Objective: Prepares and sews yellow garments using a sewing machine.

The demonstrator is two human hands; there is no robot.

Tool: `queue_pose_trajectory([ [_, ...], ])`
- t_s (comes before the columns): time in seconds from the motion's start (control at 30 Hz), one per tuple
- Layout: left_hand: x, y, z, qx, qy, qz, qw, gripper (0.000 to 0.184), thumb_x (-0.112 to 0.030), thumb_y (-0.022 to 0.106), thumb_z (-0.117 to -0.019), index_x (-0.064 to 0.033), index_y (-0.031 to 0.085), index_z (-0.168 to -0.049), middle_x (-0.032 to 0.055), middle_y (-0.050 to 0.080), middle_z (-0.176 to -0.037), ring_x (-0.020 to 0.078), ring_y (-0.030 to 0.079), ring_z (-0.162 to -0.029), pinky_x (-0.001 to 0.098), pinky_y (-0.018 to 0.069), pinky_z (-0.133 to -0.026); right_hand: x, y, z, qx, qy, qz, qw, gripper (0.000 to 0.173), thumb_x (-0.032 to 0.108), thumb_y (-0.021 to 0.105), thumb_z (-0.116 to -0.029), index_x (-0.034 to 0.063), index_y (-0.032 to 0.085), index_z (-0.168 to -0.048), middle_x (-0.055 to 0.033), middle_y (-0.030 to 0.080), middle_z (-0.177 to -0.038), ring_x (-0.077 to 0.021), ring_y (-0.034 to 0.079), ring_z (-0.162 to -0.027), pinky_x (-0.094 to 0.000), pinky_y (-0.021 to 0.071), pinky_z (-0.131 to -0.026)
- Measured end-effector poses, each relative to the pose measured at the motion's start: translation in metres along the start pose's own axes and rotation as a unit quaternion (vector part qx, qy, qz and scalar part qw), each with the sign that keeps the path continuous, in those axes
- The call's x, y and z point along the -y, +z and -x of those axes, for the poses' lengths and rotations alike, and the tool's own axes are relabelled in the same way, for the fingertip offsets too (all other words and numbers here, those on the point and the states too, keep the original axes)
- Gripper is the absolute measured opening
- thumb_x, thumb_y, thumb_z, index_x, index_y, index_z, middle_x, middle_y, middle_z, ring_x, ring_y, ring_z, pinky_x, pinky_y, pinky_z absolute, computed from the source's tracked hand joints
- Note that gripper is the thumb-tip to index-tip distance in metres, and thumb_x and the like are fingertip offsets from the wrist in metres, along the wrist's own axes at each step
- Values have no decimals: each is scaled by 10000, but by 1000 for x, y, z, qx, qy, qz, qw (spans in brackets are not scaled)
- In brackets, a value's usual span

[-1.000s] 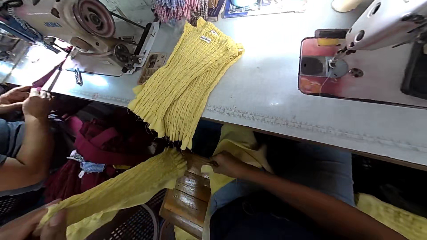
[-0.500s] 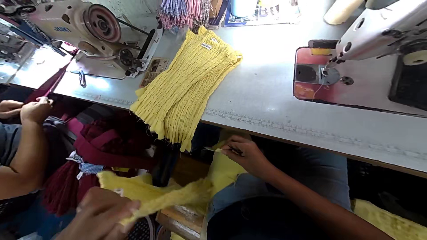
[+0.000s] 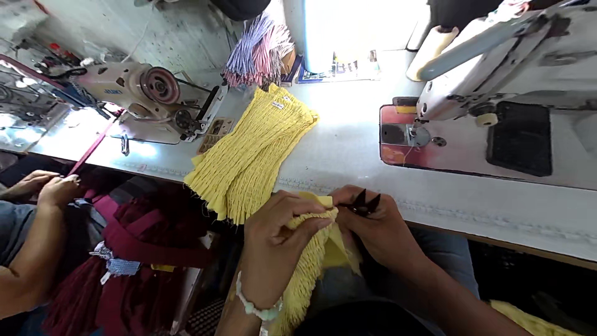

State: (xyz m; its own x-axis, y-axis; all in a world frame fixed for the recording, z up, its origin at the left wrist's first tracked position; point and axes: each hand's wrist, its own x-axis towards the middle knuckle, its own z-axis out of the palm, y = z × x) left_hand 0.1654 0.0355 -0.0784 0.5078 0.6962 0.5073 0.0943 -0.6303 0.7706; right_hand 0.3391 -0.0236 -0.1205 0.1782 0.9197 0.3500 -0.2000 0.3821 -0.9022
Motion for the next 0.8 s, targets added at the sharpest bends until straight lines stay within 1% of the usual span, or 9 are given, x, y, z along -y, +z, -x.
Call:
queue_pose_trajectory([
  [0.1,1,2,-2,-14,-19,-4,1000,142,-202,789,-886,-95,757,-973,1,689,-1041,6,649,-912,122,552,-753,-1,-1,0,-2,-16,1,1000,78,65,636,-981,96,692,-1027,115,678,-871,94,564,-630,-76,490,-559],
  [0.2,1,0,-2,6,-45,10,999,167,-206,781,-895,-66,723,-964,46,702,-1209,-9,650,-842,127,539,-694,-3,0,2,1,-33,10,999,64,85,630,-992,94,683,-1029,116,675,-890,102,562,-651,-67,485,-575],
  [0.3,3,-7,-6,63,-75,16,995,358,-245,766,-907,-85,651,-1207,24,696,-1271,-33,646,-805,121,527,-682,-2,-2,1,21,-69,59,996,80,87,602,-1003,64,677,-1020,104,673,-912,131,554,-708,-45,476,-629],
  [0.4,6,-18,-13,148,-77,15,986,506,-261,720,-944,-107,593,-1408,-28,716,-1105,-51,593,-760,105,490,-665,0,-4,-1,51,-105,110,987,115,86,586,-1011,13,675,-1004,46,695,-942,134,559,-756,-34,465,-676],
  [0.43,7,-21,-14,169,-69,14,983,466,-245,706,-954,-77,616,-1380,-26,734,-1123,-55,599,-778,108,488,-675,0,-5,-2,61,-114,129,983,131,85,584,-1012,-5,679,-1002,22,698,-935,125,565,-761,-36,468,-684],
  [0.5,9,-26,-13,172,-61,-6,983,302,-220,704,-951,-60,732,-1205,-40,690,-992,-64,579,-762,88,487,-659,0,-4,-4,80,-118,171,975,155,90,579,-1015,-21,684,-989,-19,701,-912,99,578,-765,-48,469,-695],
  [0.6,13,-38,-1,112,-76,-63,989,158,-217,716,-935,-81,762,-999,-51,674,-892,-45,603,-740,111,515,-648,-3,1,-4,86,-119,247,958,191,136,594,-1025,9,730,-1066,-33,742,-957,43,644,-836,-89,511,-763],
  [0.7,17,-85,21,23,-83,-77,993,99,-295,717,-941,-211,744,-987,-106,684,-938,-8,650,-822,171,565,-715,-9,3,-2,50,-127,286,949,212,185,580,-1044,47,713,-1134,-7,761,-974,15,685,-870,-122,546,-788],
  [0.8,15,-160,59,-24,-54,-64,996,128,-360,686,-967,-323,744,-1074,-150,703,-1121,29,654,-1055,224,545,-913,-22,-3,5,69,-72,246,964,211,175,581,-1038,18,718,-1068,-2,736,-868,30,663,-779,-108,538,-718],
])
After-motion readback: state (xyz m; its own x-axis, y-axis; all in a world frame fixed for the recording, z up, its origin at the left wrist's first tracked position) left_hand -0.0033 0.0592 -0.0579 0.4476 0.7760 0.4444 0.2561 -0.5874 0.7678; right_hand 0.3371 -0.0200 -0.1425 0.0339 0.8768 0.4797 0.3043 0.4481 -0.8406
